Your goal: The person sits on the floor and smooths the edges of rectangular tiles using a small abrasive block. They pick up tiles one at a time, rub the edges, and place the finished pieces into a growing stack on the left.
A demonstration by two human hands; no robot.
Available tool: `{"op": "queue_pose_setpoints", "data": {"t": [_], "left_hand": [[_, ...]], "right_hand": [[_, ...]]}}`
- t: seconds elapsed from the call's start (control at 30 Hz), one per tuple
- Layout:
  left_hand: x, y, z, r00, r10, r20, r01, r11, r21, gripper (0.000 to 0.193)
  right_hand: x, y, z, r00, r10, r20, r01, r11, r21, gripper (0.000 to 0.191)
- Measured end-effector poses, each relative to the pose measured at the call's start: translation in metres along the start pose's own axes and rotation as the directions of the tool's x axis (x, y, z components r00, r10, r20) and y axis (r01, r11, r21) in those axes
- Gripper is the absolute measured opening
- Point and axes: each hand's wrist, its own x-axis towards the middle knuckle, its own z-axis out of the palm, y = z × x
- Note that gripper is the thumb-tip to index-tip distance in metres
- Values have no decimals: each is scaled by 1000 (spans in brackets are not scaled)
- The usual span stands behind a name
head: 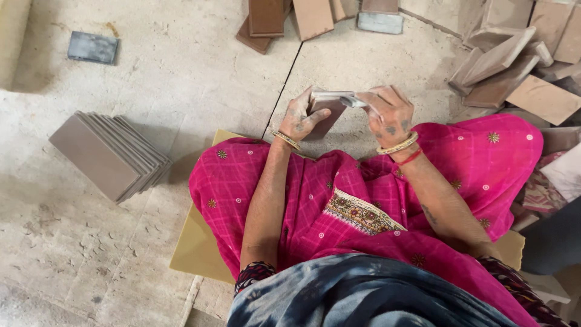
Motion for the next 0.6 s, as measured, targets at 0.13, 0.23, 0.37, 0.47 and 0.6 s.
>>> {"op": "queue_pose_setpoints", "data": {"t": [0.13,0.23,0.37,0.47,0.6], "left_hand": [[0,-2,9,1000,-9,-7,10,995,104,34],[1,-5,15,1000,-29,6,28,981,192,33],[0,-6,20,999,53,15,-54,987,153,35],[-1,-3,19,999,-30,43,25,992,122,25],[2,2,18,996,-84,11,79,972,222,34]], "right_hand": [[14,-14,4,994,-112,2,112,987,-117,25],[11,-15,20,985,-167,-37,161,978,-130,18],[-3,-2,37,964,-264,-46,256,959,-125,20],[-10,18,33,943,-325,-68,303,926,-224,23],[-15,35,12,971,-237,22,235,943,-234,25]]}}
